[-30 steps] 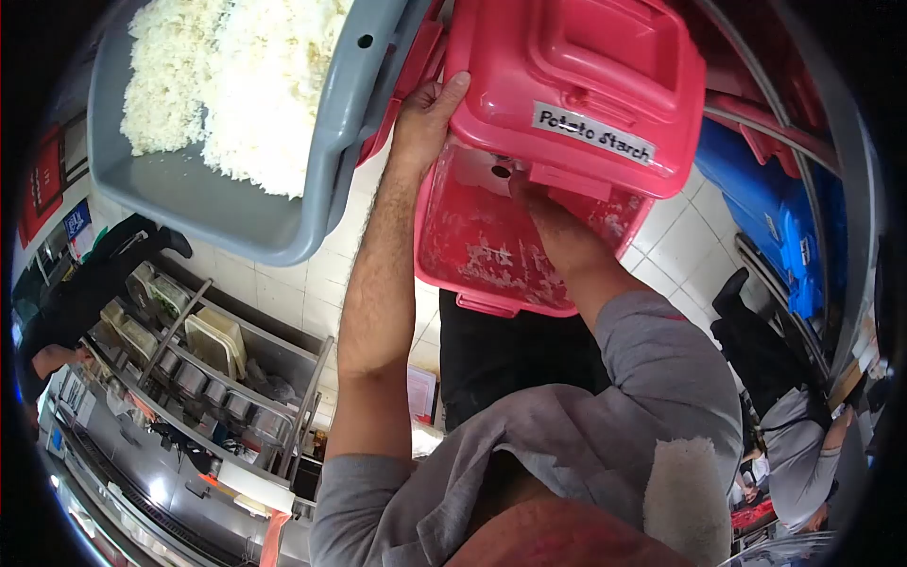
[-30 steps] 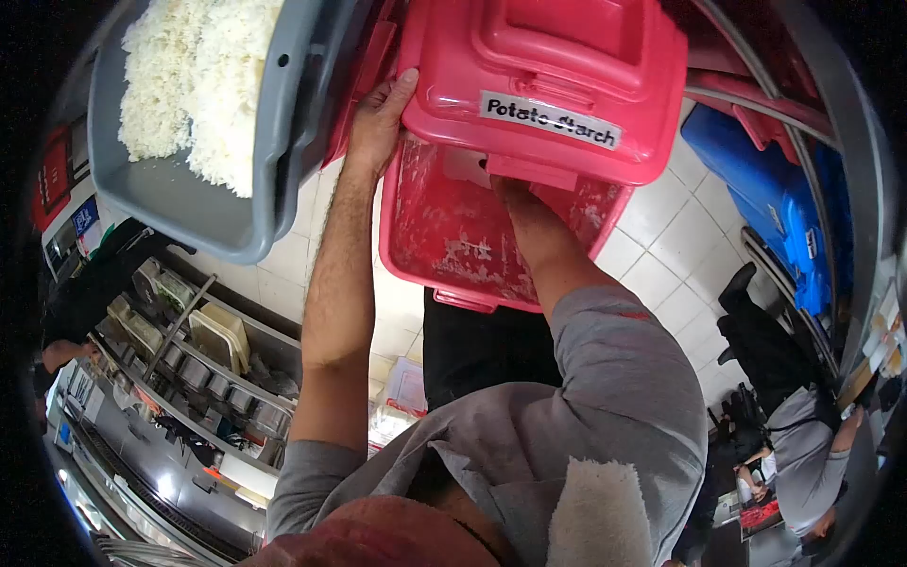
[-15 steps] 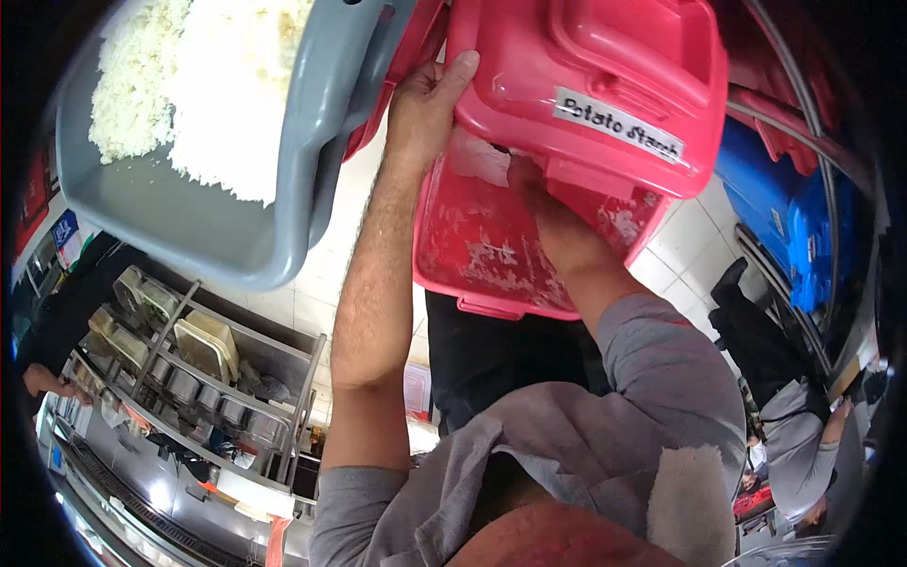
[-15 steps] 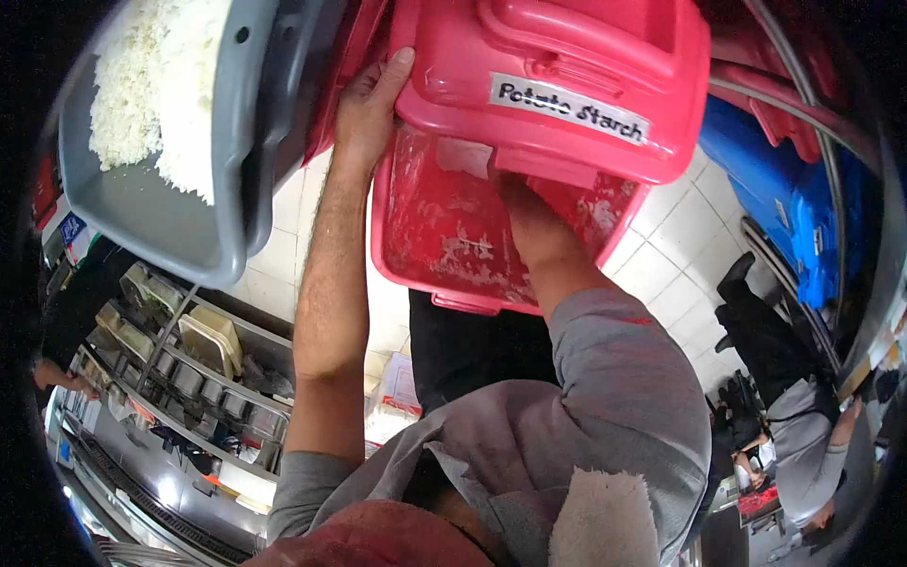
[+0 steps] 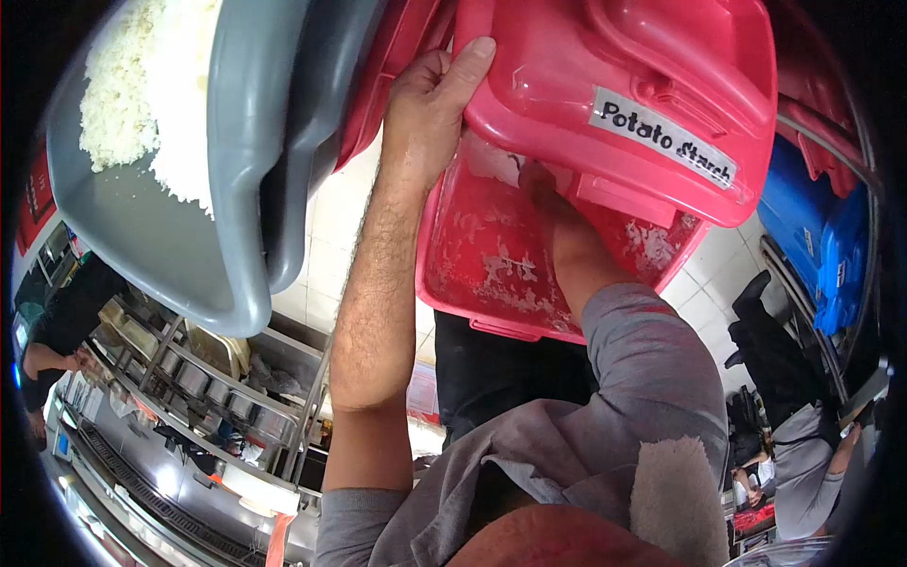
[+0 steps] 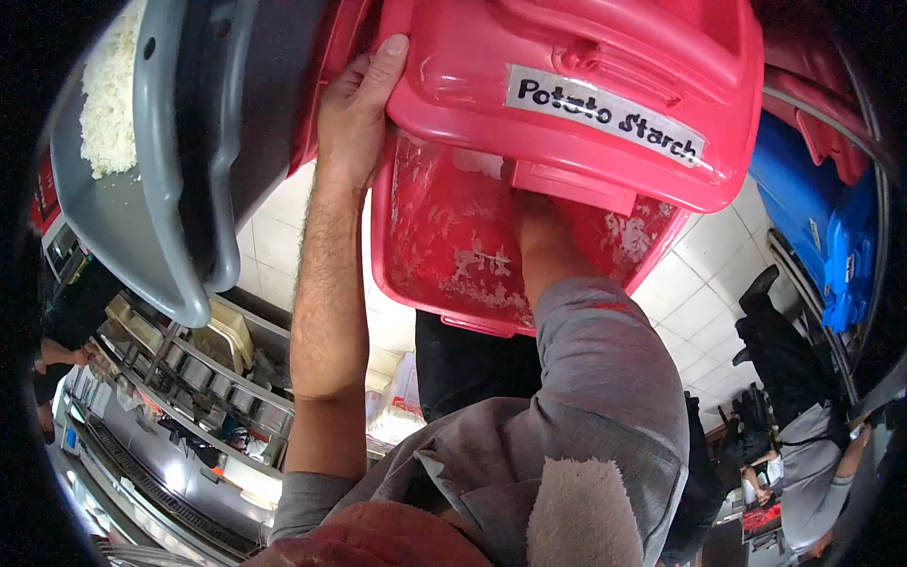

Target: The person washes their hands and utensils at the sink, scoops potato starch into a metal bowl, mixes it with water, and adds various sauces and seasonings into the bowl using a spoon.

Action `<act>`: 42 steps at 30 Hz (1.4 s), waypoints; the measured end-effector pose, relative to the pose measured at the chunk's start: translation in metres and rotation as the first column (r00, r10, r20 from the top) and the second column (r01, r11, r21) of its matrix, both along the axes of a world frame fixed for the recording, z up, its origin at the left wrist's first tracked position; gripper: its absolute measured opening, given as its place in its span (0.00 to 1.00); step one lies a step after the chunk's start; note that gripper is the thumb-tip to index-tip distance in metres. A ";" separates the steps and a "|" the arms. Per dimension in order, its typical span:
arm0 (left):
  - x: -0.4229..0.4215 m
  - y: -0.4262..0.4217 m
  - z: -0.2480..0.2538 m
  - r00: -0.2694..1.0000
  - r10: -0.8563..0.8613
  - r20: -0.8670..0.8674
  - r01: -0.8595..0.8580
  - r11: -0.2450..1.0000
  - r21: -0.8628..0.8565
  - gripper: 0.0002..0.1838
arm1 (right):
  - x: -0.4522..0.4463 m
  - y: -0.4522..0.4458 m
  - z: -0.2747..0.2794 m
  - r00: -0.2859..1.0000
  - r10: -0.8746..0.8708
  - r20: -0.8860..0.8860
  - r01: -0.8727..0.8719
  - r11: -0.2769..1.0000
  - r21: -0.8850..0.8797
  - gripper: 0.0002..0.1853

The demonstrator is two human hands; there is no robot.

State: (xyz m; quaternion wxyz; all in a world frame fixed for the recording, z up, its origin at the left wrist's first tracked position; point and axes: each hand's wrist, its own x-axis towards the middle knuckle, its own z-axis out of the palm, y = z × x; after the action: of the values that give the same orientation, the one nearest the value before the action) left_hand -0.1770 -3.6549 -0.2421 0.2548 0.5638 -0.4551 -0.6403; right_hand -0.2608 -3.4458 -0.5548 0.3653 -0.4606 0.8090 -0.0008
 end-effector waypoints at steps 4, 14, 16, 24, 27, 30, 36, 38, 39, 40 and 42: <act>0.003 0.001 -0.005 1.000 -0.013 -0.004 0.013 1.000 -0.017 0.22 | -0.012 -0.009 0.008 0.999 0.002 0.038 0.000 0.999 -0.044 0.29; 0.000 -0.003 -0.006 0.995 0.031 -0.097 -0.023 0.996 0.085 0.21 | -0.035 -0.040 0.126 0.707 -0.053 0.705 0.203 0.970 -0.130 0.31; -0.001 -0.003 -0.004 0.991 0.053 -0.126 -0.033 0.987 0.157 0.20 | -0.039 -0.036 0.155 0.666 -0.042 0.745 0.168 0.981 -0.094 0.32; 0.002 -0.005 0.009 0.993 -0.061 -0.105 0.090 0.953 0.290 0.22 | -0.060 -0.030 0.275 0.933 0.174 0.316 -0.206 0.976 0.071 0.15; 0.006 0.000 0.013 0.991 -0.101 -0.085 0.125 0.923 0.363 0.23 | -0.074 -0.014 0.343 0.904 0.015 0.427 -0.038 0.998 0.046 0.13; 0.013 0.013 0.013 0.984 -0.120 -0.129 0.161 0.907 0.389 0.27 | -0.095 0.007 0.398 0.875 -0.160 0.457 0.118 0.986 0.119 0.14; 0.024 0.049 0.014 0.967 -0.079 -0.243 0.161 0.926 0.342 0.32 | -0.151 0.036 0.537 0.894 -0.142 0.425 0.144 0.989 0.026 0.11; 0.036 0.064 0.011 0.974 -0.080 -0.211 0.153 0.921 0.358 0.33 | -0.172 0.044 0.577 0.855 -0.179 0.487 0.205 0.979 0.001 0.10; 0.041 0.072 0.007 0.974 -0.072 -0.215 0.147 0.923 0.357 0.33 | -0.184 0.045 0.599 0.863 -0.180 0.472 0.215 0.976 -0.021 0.10; 0.046 0.080 0.008 0.976 -0.074 -0.206 0.147 0.919 0.366 0.33 | -0.195 0.045 0.623 0.864 -0.215 0.456 0.251 0.968 -0.018 0.10; 0.053 0.093 0.015 0.982 -0.061 -0.179 0.126 0.915 0.382 0.33 | -0.219 0.046 0.666 0.865 -0.263 0.427 0.309 0.950 -0.041 0.10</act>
State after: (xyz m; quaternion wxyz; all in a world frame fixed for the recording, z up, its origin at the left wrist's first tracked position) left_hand -0.1245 -3.5618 -0.2267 0.1422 0.5266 -0.3220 -0.7738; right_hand -0.4794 -3.3995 0.1111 0.4996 -0.3437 0.7704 -0.1969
